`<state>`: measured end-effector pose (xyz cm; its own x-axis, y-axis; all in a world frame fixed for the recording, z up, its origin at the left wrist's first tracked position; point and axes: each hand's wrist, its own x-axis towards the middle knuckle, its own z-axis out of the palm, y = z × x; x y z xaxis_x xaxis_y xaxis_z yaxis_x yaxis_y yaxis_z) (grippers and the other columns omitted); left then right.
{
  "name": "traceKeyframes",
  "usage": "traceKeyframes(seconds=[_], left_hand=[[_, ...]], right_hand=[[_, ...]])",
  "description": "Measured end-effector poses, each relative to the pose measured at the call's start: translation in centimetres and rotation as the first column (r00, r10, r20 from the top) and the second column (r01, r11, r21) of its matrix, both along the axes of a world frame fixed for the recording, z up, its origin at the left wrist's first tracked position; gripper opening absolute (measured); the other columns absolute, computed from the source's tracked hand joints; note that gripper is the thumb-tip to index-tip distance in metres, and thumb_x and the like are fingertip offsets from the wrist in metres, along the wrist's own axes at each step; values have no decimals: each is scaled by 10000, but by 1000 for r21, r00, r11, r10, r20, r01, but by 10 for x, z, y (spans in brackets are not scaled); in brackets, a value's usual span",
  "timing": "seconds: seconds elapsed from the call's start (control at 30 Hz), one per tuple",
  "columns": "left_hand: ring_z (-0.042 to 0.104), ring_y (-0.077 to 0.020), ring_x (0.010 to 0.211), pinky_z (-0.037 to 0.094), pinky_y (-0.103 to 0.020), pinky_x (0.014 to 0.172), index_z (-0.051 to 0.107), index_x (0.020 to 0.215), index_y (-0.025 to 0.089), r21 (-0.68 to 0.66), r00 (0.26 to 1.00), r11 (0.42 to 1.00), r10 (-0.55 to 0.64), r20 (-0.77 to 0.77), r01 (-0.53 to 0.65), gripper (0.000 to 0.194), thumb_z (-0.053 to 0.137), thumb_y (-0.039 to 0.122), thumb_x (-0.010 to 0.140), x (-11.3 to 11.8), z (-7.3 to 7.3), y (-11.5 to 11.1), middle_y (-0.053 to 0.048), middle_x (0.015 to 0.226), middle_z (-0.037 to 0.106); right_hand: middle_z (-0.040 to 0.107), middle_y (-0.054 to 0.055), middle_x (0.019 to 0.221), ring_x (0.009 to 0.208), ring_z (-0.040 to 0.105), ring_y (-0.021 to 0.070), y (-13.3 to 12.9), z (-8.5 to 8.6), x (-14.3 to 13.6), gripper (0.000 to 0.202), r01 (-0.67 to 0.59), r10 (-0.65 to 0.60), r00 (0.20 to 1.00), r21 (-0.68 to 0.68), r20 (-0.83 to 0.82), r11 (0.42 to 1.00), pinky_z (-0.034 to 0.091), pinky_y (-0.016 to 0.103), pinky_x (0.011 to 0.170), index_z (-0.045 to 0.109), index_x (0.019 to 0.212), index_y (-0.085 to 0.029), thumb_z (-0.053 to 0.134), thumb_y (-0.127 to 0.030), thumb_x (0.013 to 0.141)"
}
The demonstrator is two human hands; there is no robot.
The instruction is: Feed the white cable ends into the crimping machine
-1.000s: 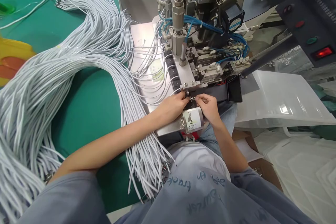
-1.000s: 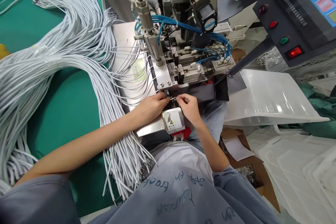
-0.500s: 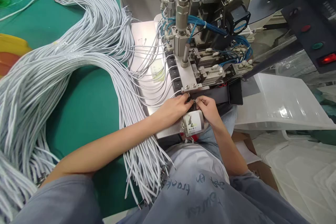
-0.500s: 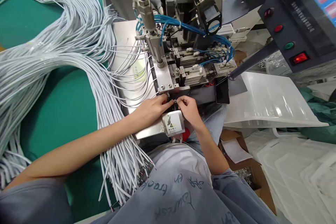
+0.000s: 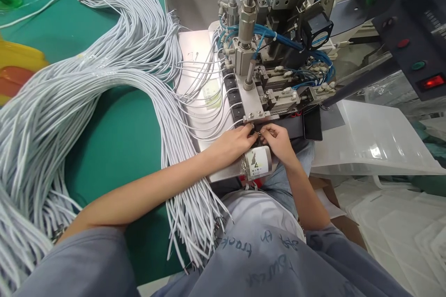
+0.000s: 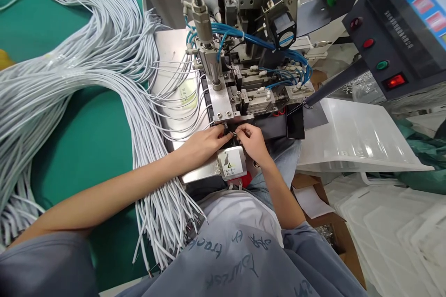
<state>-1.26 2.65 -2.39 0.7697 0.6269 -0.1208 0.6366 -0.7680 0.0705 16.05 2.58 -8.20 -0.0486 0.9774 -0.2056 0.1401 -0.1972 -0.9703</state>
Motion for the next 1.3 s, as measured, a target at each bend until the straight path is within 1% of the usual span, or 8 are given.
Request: traceKeyframes(seconds=[0.5, 0.67, 0.83, 1.0, 1.07, 1.13, 1.2, 1.3], left_hand=[[590, -199, 836, 455, -270, 611, 544, 1145, 82, 49, 998, 998, 33, 58, -36, 308, 396, 73, 876, 0, -3, -6, -125, 929, 534], [612, -212, 733, 407, -283, 548, 644, 808, 90, 9, 986, 991, 136, -94, -135, 217, 439, 23, 819, -1, 14, -10, -111, 775, 582], [619, -194, 680, 329, -269, 473, 654, 738, 105, 2, 985, 988, 156, -79, -157, 213, 466, 20, 790, -7, 17, -10, -102, 761, 599], [619, -206, 677, 338, -286, 484, 669, 758, 113, 14, 983, 983, 181, -42, -180, 246, 444, 23, 797, -7, 11, -10, -103, 774, 601], [622, -215, 685, 342, -292, 490, 672, 766, 108, 24, 984, 984, 175, -27, -174, 252, 438, 23, 805, -5, 11, -12, -110, 779, 600], [625, -218, 687, 332, -288, 485, 672, 774, 102, 29, 987, 987, 159, -24, -159, 254, 437, 14, 806, -4, 12, -13, -114, 777, 600], [631, -216, 692, 321, -278, 486, 674, 794, 99, 35, 989, 988, 149, -25, -148, 250, 439, 13, 813, -2, 13, -14, -116, 772, 603], [635, -214, 721, 319, -268, 507, 678, 819, 100, 47, 987, 986, 159, -14, -159, 240, 448, 32, 831, -1, 12, -15, -119, 760, 607]], right_hand=[[402, -49, 536, 495, 355, 92, -1, -11, -1, 279, -119, 118, 993, 66, 17, 991, 305, 245, 502, 418, 602, -205, 466, -382, 812], [330, -56, 523, 504, 295, 91, 1, -20, -1, 339, -90, 81, 995, 168, 59, 982, 261, 243, 492, 369, 580, -209, 475, -428, 815], [329, -58, 530, 498, 298, 90, -2, -14, 7, 311, 87, -116, 987, 235, 113, 968, 268, 241, 489, 368, 573, -210, 446, -378, 822], [442, -29, 575, 537, 399, 106, -59, 19, -7, 288, 274, -388, 907, 470, 165, 839, 335, 245, 535, 445, 609, -198, 411, -315, 871], [494, -18, 558, 524, 440, 113, -87, 28, -24, 282, 112, -223, 946, 408, 236, 906, 361, 249, 542, 528, 630, -190, 436, -312, 867], [568, -1, 577, 540, 496, 127, -108, 26, -44, 278, -164, 98, 956, 224, 278, 961, 395, 256, 567, 608, 675, -184, 459, -325, 863], [660, 24, 707, 649, 573, 151, -119, 17, -62, 275, -382, 362, 911, 75, 199, 921, 441, 273, 660, 663, 780, -186, 461, -351, 869], [690, 39, 843, 783, 603, 176, -124, -4, -82, 329, -463, 463, 886, -15, -14, 886, 464, 300, 754, 680, 875, -183, 472, -438, 857]])
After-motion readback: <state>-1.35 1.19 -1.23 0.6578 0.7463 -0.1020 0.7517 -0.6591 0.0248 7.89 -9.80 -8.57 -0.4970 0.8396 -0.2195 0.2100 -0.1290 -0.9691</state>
